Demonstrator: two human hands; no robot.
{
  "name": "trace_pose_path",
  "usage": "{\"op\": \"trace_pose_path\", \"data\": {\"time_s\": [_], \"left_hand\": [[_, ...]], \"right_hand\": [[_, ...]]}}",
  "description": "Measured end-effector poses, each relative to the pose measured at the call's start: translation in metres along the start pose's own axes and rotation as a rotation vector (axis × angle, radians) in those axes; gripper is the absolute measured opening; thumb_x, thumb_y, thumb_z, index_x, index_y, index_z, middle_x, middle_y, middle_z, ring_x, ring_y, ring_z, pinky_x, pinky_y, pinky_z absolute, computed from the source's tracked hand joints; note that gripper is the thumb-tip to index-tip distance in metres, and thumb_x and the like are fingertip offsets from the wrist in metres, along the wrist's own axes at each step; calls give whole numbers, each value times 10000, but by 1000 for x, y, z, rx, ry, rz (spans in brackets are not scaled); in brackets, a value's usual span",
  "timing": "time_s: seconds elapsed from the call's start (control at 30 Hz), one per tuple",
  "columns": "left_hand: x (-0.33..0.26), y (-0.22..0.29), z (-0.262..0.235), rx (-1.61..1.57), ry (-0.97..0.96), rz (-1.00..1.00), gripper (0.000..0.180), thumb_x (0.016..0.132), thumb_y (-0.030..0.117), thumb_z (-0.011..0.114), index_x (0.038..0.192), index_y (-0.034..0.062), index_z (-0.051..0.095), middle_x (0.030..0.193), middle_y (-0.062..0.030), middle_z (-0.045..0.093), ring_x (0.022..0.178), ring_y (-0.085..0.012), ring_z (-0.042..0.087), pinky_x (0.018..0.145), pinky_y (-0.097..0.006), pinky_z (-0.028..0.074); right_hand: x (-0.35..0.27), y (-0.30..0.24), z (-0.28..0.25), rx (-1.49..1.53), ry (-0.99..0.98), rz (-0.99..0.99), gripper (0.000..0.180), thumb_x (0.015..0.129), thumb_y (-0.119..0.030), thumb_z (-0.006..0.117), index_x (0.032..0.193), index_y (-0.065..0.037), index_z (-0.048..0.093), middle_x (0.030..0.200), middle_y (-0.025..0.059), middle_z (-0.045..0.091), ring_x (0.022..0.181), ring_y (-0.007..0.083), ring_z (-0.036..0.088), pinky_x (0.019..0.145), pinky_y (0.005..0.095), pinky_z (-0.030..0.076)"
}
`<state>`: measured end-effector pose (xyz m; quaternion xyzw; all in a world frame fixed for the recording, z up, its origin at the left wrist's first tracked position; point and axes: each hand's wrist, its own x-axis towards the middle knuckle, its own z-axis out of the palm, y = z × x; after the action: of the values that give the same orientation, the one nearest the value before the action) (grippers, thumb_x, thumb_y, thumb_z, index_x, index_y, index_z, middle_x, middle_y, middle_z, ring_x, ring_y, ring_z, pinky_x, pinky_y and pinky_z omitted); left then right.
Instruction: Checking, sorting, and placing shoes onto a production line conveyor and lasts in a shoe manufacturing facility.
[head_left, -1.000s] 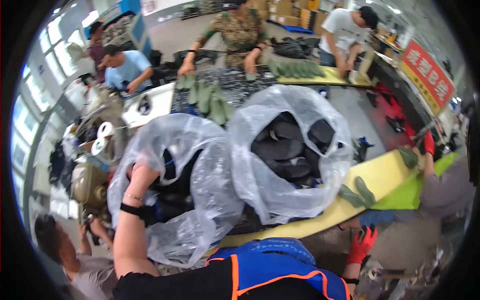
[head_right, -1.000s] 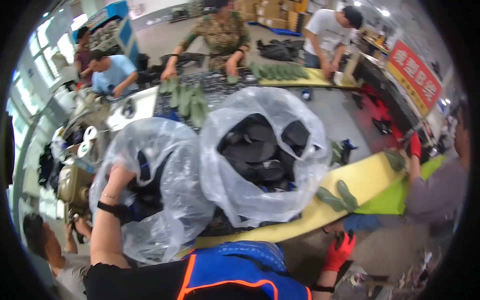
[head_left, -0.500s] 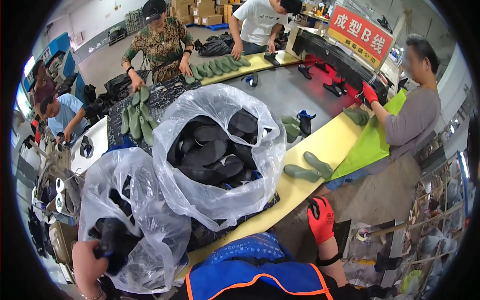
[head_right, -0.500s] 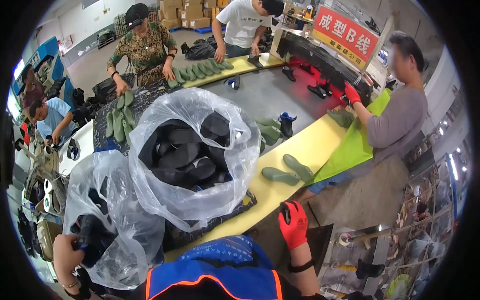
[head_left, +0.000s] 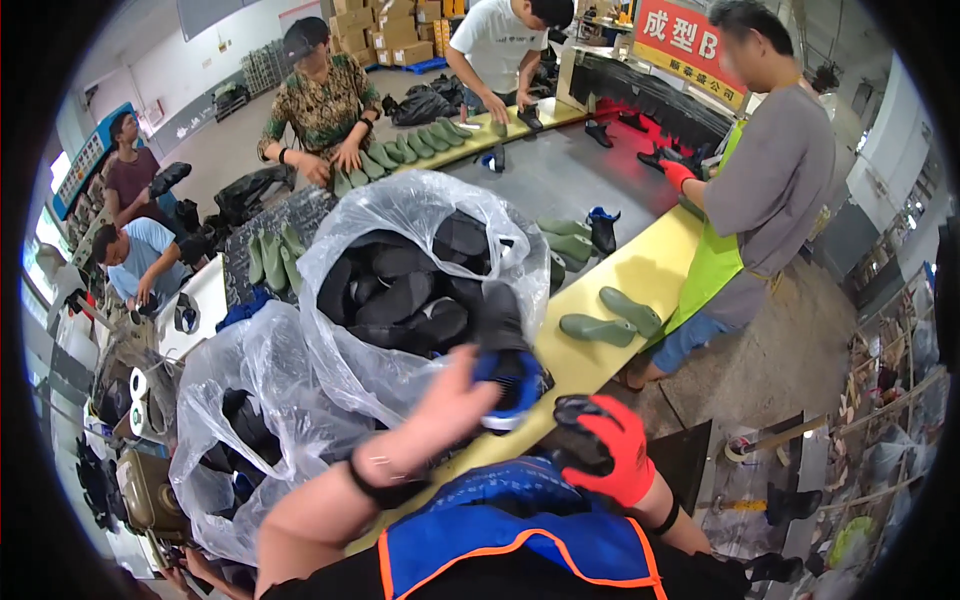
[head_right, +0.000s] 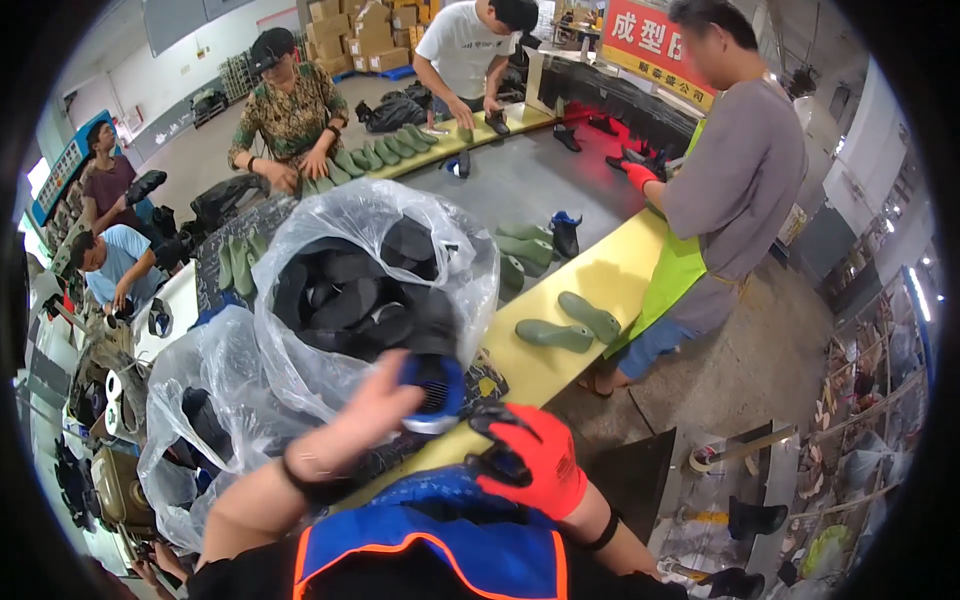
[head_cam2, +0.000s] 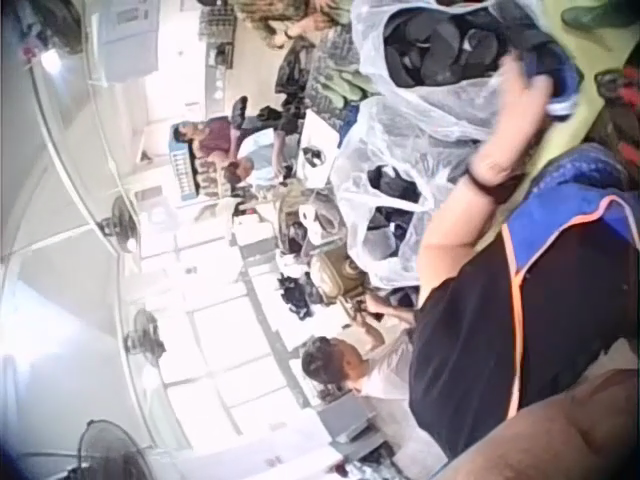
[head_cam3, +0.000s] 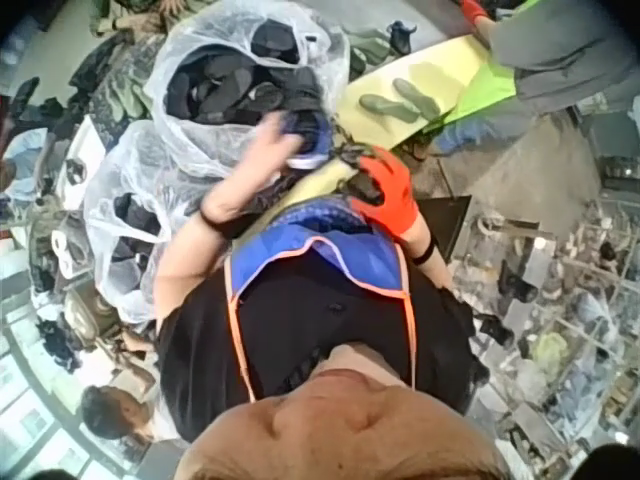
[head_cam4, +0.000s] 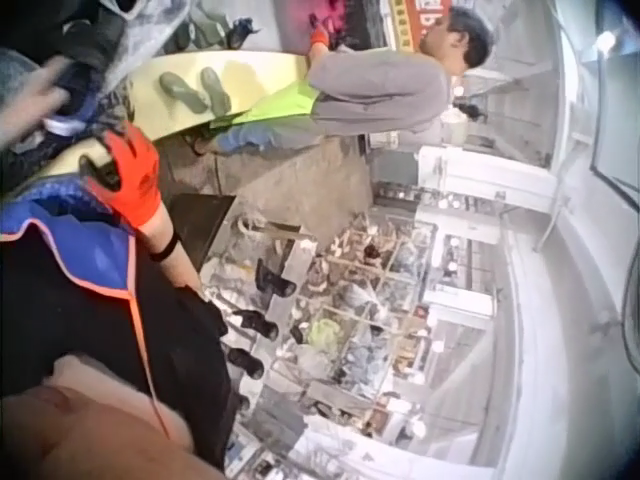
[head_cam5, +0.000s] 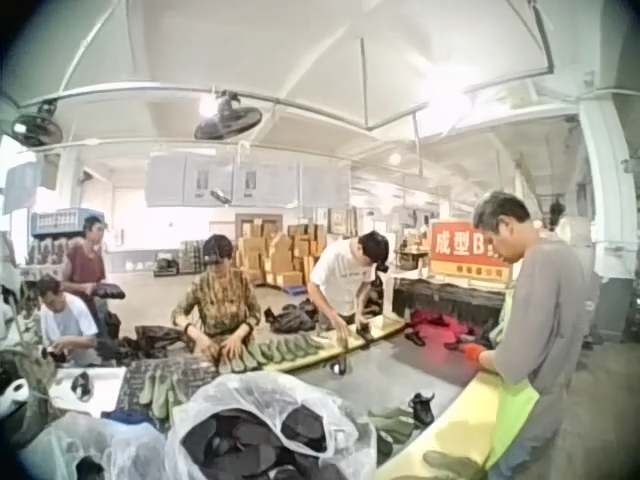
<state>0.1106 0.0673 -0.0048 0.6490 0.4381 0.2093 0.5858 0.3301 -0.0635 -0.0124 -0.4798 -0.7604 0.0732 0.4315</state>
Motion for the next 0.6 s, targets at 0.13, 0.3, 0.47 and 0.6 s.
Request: {"op": "trace_pose_path", "data": {"time_s": [0.13, 0.3, 0.47, 0.6], "left_hand": [[52, -39, 81, 80, -55, 46, 678, 824, 164, 549, 1408, -15, 256, 875, -163, 619, 575, -202, 617, 454, -319, 509], [53, 10, 89, 317, -478, 333, 541, 874, 399, 593, 1201, -26, 528, 800, -198, 642, 633, -279, 635, 641, -382, 509], [107, 69, -33, 772, -474, 341, 443, 881, 430, 551, 788, 14, 674, 664, -155, 628, 590, -214, 603, 589, -373, 474], [155, 8, -172, 1195, -119, 53, 355, 733, 378, 654, 793, 31, 701, 749, -170, 673, 711, -315, 662, 642, -414, 508]], "right_hand": [[-7, -9, 20, -142, -36, 175, 528, 664, -245, 806, 1117, -51, 616, 1088, 169, 631, 953, 342, 631, 801, 401, 522], [-57, 14, 1, -272, 56, 461, 428, 680, -194, 781, 1051, -57, 615, 974, 149, 619, 870, 358, 618, 724, 410, 510], [-169, 63, -25, 286, 588, 922, 409, 780, -109, 739, 1145, -17, 577, 1026, 90, 635, 930, 156, 603, 821, 304, 481], [-183, 54, -49, 653, 817, 997, 257, 882, -79, 644, 1116, 7, 580, 988, 36, 616, 905, 112, 567, 800, 261, 472]]}}
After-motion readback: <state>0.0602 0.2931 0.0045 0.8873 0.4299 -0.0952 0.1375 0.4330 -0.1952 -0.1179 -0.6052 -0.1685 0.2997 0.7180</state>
